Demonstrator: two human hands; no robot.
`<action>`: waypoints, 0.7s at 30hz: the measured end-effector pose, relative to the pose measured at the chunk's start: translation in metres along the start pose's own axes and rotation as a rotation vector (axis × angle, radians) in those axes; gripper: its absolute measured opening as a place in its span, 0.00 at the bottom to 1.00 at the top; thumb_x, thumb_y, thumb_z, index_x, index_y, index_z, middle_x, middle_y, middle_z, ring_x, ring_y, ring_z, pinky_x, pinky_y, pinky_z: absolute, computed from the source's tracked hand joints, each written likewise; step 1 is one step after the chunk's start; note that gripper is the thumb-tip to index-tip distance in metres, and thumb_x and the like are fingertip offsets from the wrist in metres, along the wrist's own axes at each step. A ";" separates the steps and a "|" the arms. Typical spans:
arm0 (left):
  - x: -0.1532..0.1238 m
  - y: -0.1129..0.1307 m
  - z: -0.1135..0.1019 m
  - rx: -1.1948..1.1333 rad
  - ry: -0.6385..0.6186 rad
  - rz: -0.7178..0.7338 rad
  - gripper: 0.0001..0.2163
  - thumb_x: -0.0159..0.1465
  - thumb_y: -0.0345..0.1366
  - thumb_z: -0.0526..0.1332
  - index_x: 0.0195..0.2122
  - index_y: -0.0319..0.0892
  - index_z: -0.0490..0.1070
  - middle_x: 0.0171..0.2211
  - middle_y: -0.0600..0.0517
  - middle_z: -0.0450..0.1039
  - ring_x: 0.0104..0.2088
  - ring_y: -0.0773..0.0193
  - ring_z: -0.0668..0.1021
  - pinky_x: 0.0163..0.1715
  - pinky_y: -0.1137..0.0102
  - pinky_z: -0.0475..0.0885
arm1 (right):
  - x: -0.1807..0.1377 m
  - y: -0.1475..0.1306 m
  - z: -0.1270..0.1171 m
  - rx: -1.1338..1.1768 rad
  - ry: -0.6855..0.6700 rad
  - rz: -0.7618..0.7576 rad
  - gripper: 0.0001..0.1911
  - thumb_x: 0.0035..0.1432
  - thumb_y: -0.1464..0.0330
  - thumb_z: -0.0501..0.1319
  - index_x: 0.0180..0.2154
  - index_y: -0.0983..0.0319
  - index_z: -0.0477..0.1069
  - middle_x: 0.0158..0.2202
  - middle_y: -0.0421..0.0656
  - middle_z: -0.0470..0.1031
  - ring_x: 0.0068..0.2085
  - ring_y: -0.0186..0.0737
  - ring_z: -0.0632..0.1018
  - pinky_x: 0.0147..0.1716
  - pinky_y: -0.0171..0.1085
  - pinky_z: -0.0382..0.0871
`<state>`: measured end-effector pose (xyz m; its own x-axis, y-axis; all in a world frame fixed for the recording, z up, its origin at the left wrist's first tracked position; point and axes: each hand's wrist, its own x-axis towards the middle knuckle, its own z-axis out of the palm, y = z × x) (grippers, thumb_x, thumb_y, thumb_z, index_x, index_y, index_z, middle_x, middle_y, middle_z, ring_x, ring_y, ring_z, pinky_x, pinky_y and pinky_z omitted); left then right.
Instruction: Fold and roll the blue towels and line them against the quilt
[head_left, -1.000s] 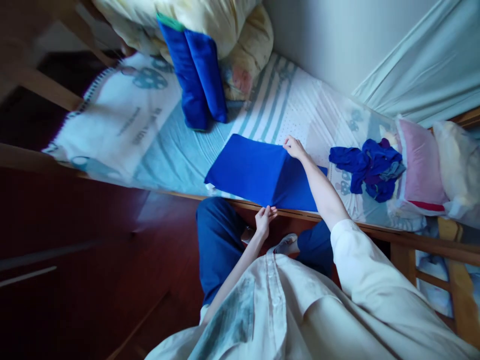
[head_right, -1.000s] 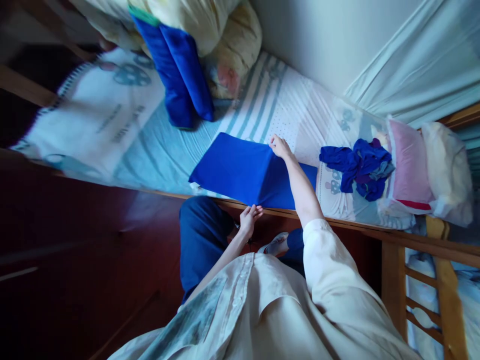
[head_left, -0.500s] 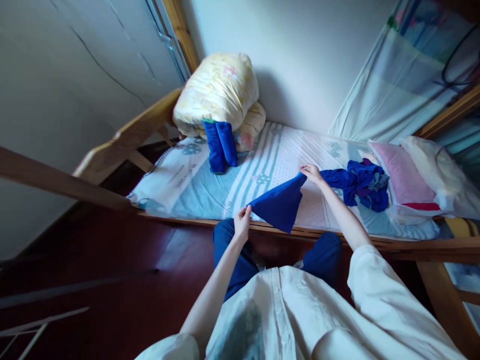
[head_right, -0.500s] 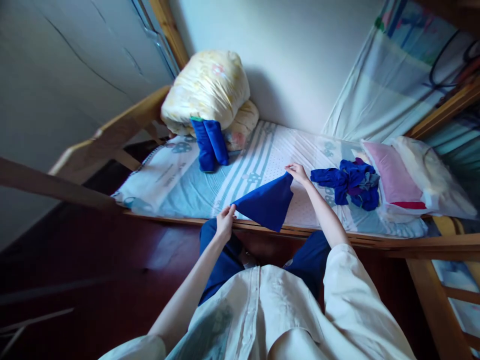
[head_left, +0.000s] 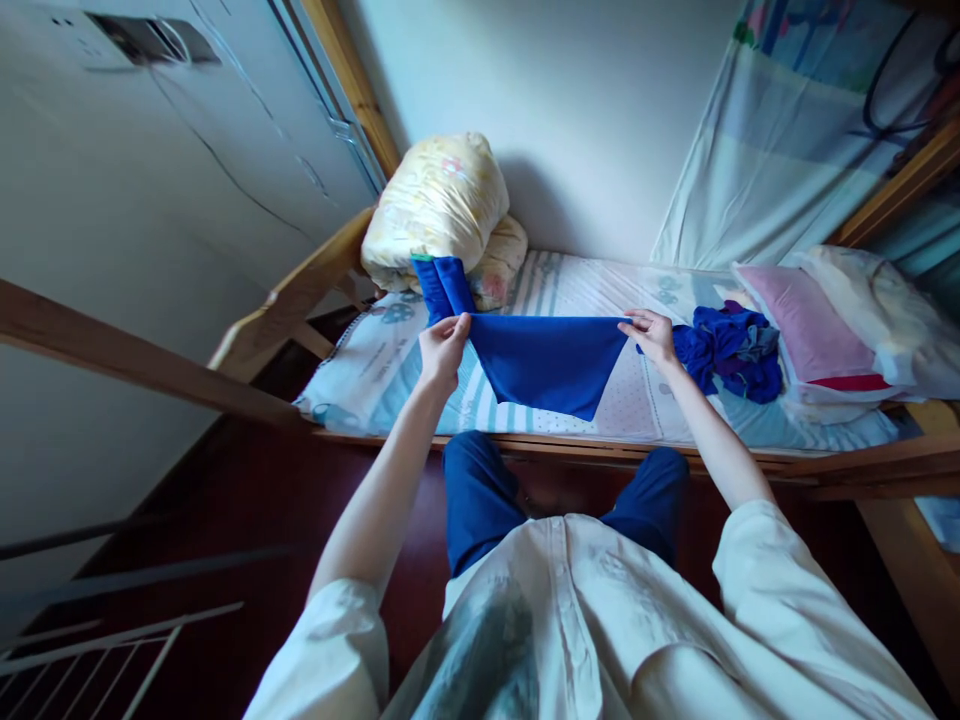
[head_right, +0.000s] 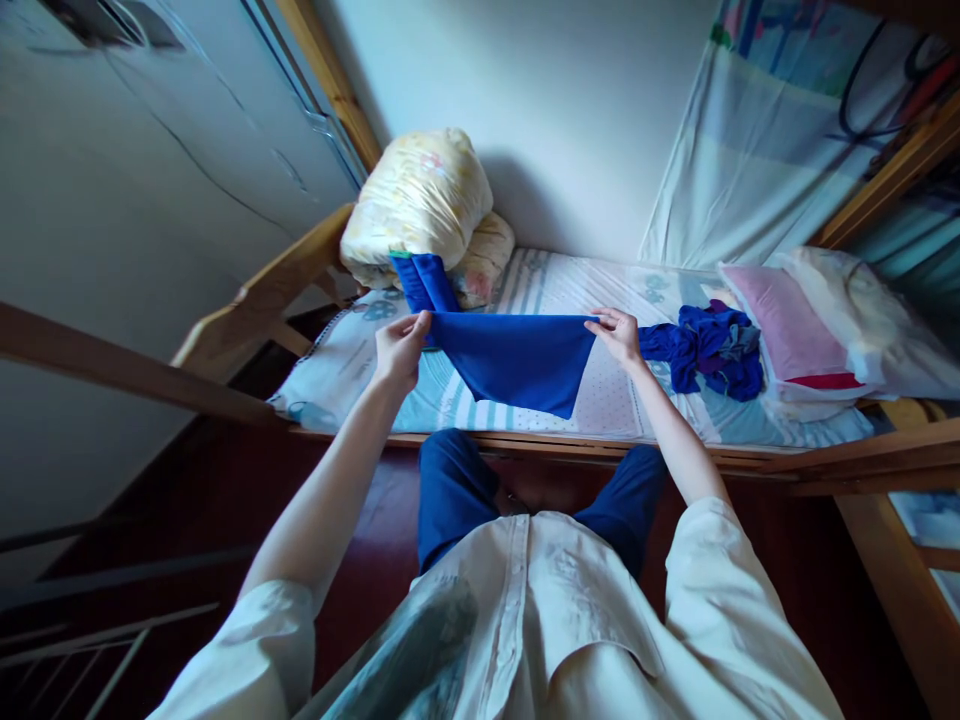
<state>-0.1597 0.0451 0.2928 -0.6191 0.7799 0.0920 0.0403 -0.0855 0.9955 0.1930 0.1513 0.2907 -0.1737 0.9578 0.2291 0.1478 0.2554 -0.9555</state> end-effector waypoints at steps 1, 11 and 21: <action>0.003 0.005 0.000 0.001 0.011 0.003 0.27 0.47 0.60 0.71 0.31 0.38 0.76 0.26 0.53 0.70 0.28 0.67 0.70 0.28 0.73 0.64 | 0.000 -0.002 0.000 0.003 0.026 -0.011 0.30 0.43 0.49 0.77 0.41 0.64 0.80 0.31 0.43 0.81 0.36 0.41 0.81 0.40 0.39 0.77; 0.022 0.029 0.006 -0.015 0.054 0.126 0.17 0.51 0.46 0.73 0.32 0.37 0.77 0.28 0.52 0.75 0.31 0.67 0.74 0.32 0.74 0.70 | -0.006 -0.012 -0.002 0.119 0.105 -0.022 0.31 0.41 0.49 0.78 0.42 0.62 0.81 0.39 0.46 0.85 0.43 0.44 0.84 0.49 0.42 0.79; 0.006 0.024 0.003 -0.017 -0.026 0.120 0.14 0.49 0.41 0.74 0.30 0.40 0.74 0.25 0.54 0.74 0.25 0.71 0.72 0.25 0.77 0.67 | -0.030 -0.014 -0.018 0.090 0.098 0.039 0.31 0.40 0.49 0.79 0.41 0.61 0.81 0.37 0.44 0.84 0.42 0.42 0.84 0.45 0.40 0.78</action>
<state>-0.1598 0.0498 0.3178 -0.5900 0.7791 0.2117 0.0999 -0.1898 0.9767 0.2136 0.1211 0.3003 -0.0729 0.9763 0.2040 0.0638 0.2087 -0.9759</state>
